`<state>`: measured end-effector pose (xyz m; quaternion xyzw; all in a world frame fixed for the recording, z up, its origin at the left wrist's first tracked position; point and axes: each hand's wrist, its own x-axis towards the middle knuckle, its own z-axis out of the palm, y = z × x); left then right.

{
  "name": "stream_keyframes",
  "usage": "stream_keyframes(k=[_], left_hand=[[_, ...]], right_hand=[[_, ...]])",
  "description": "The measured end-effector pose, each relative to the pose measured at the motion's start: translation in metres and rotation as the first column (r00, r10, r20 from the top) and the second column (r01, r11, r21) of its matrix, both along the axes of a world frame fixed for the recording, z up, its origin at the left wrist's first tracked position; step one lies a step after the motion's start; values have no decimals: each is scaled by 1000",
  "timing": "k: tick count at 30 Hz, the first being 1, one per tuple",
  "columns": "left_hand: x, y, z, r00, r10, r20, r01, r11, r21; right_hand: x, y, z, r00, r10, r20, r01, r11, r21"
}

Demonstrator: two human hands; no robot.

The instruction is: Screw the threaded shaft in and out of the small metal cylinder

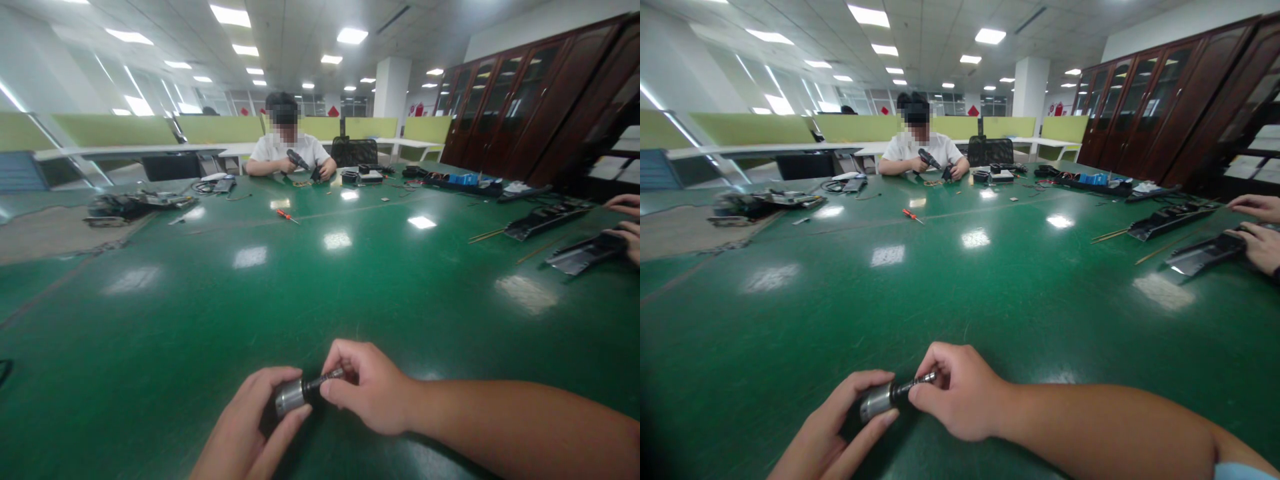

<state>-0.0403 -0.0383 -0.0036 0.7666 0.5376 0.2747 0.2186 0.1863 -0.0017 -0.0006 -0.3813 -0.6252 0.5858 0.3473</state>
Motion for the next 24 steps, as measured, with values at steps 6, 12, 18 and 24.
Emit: stream_keyframes(k=[6,12,18,24], left_hand=[[2,-1,3,999,25,28,-26,999,34],[4,0,5,999,42,29,-44,997,65],[8,-3,7,994,86,68,-90,994,59],[7,-2,7,993,89,75,-93,995,48]], right_hand=[[0,1,-2,1000,-2,-16,1,1000,-10],[0,1,-3,1000,-7,-27,7,1000,-10],[0,1,-2,1000,-21,-23,20,1000,-9],[0,1,-2,1000,-24,-21,23,1000,-11]])
